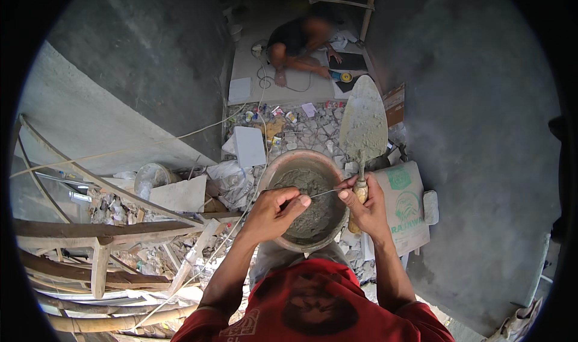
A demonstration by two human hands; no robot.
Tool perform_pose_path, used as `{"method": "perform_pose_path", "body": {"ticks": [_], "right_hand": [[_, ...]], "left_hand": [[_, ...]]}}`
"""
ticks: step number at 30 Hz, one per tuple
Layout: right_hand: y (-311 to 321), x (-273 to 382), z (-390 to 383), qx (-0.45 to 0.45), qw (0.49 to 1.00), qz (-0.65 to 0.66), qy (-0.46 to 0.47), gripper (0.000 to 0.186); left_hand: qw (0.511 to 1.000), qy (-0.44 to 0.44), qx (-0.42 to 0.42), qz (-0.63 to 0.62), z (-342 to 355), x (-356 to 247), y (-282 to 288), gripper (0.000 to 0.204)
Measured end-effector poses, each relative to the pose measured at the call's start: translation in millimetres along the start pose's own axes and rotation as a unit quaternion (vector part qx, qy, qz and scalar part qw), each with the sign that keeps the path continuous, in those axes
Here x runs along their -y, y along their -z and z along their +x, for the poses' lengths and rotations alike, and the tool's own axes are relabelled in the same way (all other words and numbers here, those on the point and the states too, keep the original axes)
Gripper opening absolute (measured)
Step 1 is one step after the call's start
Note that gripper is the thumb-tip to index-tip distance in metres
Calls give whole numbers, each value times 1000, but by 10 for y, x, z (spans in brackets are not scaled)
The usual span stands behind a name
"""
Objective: The person mixes cement in a bucket using a trowel, then carries the bucket to a wall and applies the cement to cover a pipe and surrounding area. The person repeatedly scoops cement from the bucket and smooths it onto the wall surface.
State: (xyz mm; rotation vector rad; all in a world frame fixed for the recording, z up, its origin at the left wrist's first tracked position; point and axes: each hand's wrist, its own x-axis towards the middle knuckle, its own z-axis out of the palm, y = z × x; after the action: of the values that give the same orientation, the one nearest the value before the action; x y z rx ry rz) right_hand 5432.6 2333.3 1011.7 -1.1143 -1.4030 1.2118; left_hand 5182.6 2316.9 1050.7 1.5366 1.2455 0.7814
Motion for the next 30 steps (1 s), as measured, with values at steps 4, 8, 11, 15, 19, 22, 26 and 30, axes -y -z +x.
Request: {"method": "perform_pose_path", "body": {"ticks": [4, 8, 11, 15, 19, 22, 26, 30], "right_hand": [[139, -187, 936, -51, 988, -147, -9, 37], [469, -1045, 1620, -84, 949, -302, -36, 36], [763, -1874, 1884, -107, 916, -377, -86, 35], [1104, -2735, 1781, -77, 888, -408, -197, 39], [1317, -3421, 1665, -95, 853, -421, -292, 41], [1487, -3924, 1745, -111, 820, -384, -410, 42], [1569, -4442, 2283, -124, 807, -333, -471, 38], [1741, -4475, 3155, -152, 778, -159, -589, 33]], "left_hand": [[997, -14, -76, -31, 849, 97, 486, 41], [995, 25, -82, -52, 1712, 469, 1016, 41], [992, 40, -99, -61, 2417, 684, 1360, 37], [979, 122, -126, -104, 3056, 788, 1744, 37], [962, 157, -191, -112, 3660, 796, 2275, 37], [947, 150, -238, -157, 4083, 917, 2521, 37], [939, 127, -277, -157, 4683, 1032, 3009, 35], [933, 128, -295, -163, 5267, 1090, 3324, 34]]}}
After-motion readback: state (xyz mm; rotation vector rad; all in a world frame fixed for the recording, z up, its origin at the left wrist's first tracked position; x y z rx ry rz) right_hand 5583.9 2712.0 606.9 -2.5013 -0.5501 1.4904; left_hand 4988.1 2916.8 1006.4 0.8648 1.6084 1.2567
